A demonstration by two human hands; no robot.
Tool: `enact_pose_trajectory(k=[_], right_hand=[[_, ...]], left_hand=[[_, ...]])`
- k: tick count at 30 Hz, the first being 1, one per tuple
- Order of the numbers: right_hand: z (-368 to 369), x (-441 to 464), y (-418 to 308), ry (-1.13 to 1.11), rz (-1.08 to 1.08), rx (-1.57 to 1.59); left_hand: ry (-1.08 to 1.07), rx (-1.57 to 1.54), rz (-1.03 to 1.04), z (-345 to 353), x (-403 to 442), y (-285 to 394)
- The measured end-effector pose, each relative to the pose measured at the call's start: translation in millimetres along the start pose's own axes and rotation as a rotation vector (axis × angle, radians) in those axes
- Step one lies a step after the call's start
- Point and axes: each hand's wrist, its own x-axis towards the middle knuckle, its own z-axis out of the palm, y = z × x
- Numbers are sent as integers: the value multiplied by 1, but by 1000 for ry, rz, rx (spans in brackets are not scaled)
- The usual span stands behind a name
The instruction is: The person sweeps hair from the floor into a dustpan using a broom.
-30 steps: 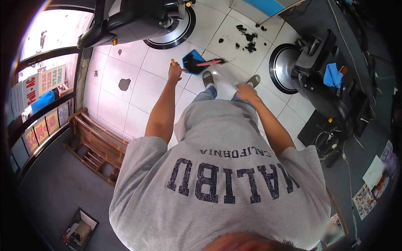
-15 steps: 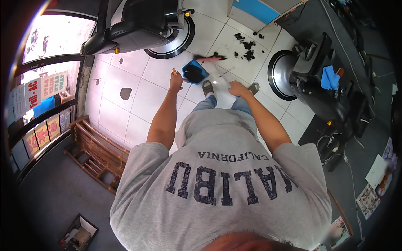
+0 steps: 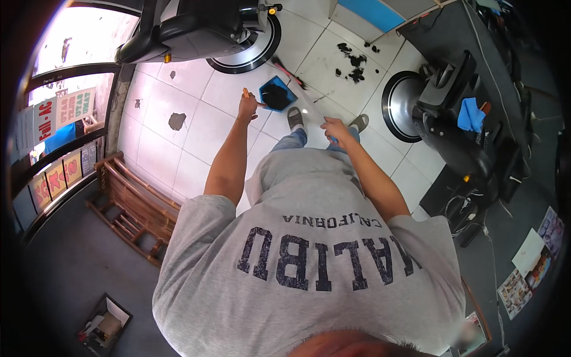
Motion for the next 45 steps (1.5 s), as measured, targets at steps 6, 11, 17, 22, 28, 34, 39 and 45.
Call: enact_pose_trajectory(k=[6, 11, 17, 22, 28, 34, 39, 45], right_hand=[[-28, -56, -8, -63, 84, 178], [-49, -92, 13, 111, 110, 255], [-35, -30, 27, 252, 129, 350], [-18, -15, 9, 40, 263, 637], [-16, -48, -11, 128, 120, 444], [2, -11, 13, 112, 93, 174], [-32, -22, 12, -49, 163, 387], [-36, -46, -24, 112, 7, 34]], left_hand=[[0, 13, -2, 3, 6, -12], [-42, 82, 11, -7, 0, -16], [-66, 162, 79, -2, 15, -23], [-71, 115, 83, 12, 22, -10], [10, 154, 74, 14, 9, -2], [-82, 103, 99, 4, 22, -6], [-50, 105, 114, 8, 24, -11], [51, 154, 144, -3, -4, -19]])
